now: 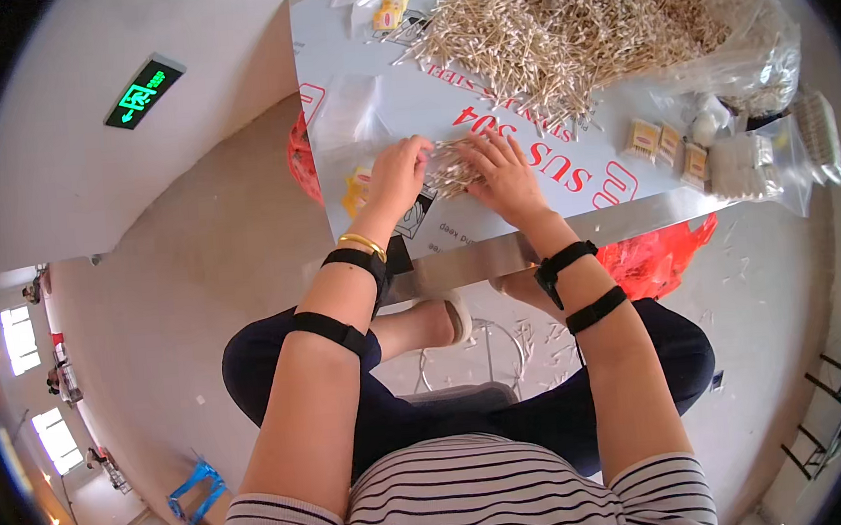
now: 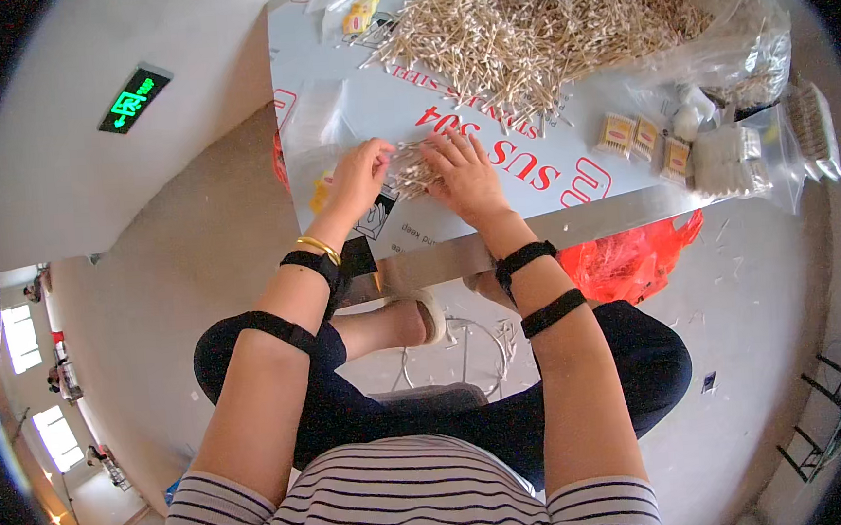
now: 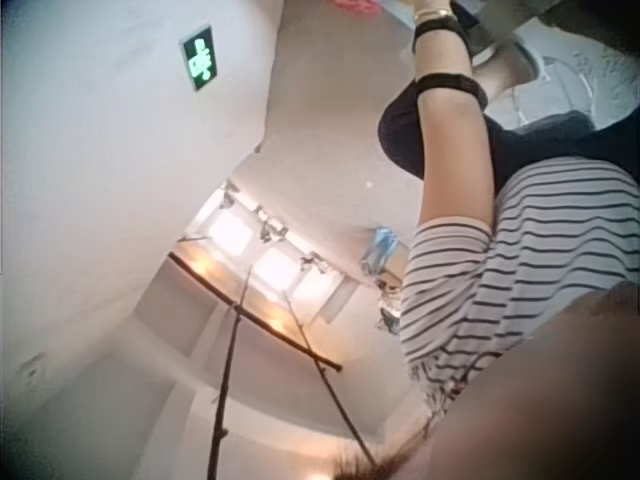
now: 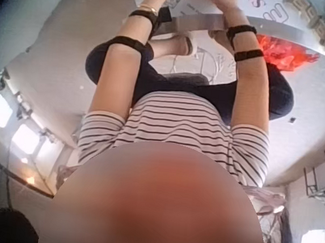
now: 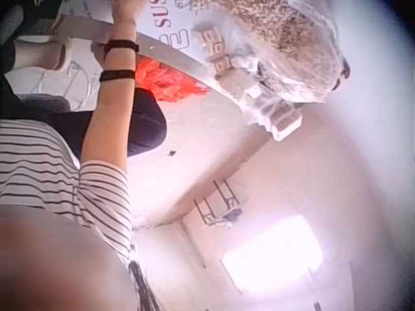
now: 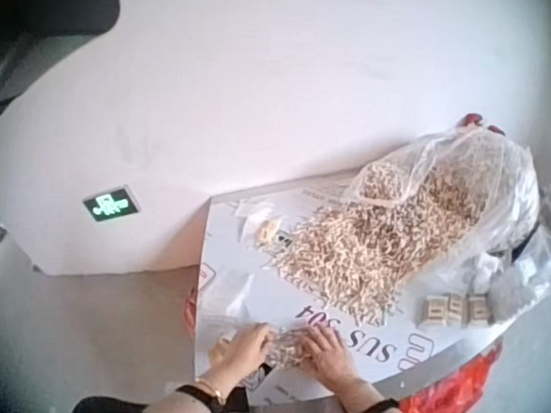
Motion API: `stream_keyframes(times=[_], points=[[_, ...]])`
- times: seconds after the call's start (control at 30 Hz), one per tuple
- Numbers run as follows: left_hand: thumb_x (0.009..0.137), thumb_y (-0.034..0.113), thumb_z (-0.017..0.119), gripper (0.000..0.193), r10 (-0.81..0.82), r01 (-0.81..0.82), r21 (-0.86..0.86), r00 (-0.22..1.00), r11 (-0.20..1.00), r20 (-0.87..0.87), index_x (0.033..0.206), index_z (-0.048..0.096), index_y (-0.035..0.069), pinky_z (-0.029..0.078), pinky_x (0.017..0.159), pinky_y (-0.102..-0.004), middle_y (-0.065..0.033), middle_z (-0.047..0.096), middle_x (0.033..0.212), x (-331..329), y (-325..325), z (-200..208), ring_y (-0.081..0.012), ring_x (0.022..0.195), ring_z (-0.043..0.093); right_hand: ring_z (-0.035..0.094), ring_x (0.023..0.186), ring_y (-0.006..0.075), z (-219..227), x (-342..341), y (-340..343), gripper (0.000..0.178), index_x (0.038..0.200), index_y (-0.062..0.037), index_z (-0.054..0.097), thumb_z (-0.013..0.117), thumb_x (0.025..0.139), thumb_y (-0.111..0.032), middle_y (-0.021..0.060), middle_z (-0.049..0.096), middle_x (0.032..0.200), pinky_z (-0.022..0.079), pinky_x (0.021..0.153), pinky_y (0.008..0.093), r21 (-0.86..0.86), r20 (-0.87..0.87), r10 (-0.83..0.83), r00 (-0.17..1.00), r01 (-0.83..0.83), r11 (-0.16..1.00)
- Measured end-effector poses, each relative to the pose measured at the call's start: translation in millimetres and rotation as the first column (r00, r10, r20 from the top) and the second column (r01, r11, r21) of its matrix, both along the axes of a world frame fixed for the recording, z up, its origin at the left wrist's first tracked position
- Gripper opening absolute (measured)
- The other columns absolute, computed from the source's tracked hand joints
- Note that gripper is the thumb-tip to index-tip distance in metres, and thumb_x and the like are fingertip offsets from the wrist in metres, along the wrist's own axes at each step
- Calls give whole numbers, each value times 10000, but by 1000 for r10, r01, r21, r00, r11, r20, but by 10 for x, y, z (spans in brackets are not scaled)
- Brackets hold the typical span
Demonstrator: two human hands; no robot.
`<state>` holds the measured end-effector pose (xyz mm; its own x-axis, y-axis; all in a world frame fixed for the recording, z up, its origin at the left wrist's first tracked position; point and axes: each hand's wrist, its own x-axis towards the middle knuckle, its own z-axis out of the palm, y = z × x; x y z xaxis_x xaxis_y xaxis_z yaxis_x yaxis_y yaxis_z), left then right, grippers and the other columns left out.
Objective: Organizing and lining up cotton swabs from a bulk bag on a table for packaging.
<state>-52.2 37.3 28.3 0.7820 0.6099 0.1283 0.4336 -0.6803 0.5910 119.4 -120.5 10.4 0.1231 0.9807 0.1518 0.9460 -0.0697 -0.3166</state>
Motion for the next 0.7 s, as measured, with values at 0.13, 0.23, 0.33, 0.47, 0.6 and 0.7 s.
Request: stream_keyframes(times=[0.13,0.23,0.33,0.47,0.6,0.7], points=[[861,-3,668,247,-22,25,-39,997,999,79,1085,633,95,541,707,-448,-116,695,846,138,-28,20,-340,797,685,293,1529,263,-68,13,-36,737,1538,-186,434,723,894,-399,32,385,1617,218,1267,490,46,-39,-28,999,30,998],[880,13,674,235,-31,40,-125,997,991,70,1100,631,84,546,744,-419,-115,698,926,268,-46,68,-312,865,692,302,1524,265,-43,-13,-45,733,1528,-181,444,728,890,-405,37,387,1615,221,1267,489,93,-77,-27,997,35,995],[893,50,691,277,-28,31,-35,997,999,73,1161,625,82,526,870,-416,-116,669,1121,264,-61,115,-294,1038,663,300,1526,270,37,-6,-71,750,1533,-180,437,739,883,-403,46,384,1617,226,1265,492,75,-77,-44,996,50,996],[892,156,720,395,-162,148,122,981,981,111,1260,588,106,380,1122,-503,-107,537,1418,222,-195,132,-315,1333,507,284,1531,303,35,115,-184,786,1561,-175,397,746,877,-341,45,363,1630,230,1256,509,81,-118,-67,991,77,994],[884,215,742,498,-201,193,131,979,972,47,1332,547,116,354,1154,-516,-96,516,1448,219,-269,29,-309,1362,494,281,1533,308,75,103,-258,786,1560,-186,401,758,869,-304,53,358,1632,238,1252,520,77,-177,-107,978,122,989],[869,236,761,491,-175,169,174,984,970,21,1300,563,110,345,1170,-508,-83,530,1443,227,-279,-34,-299,1380,486,285,1531,309,115,101,-281,767,1555,-194,413,754,873,-274,57,367,1627,239,1253,518,60,-183,-108,977,120,991]])
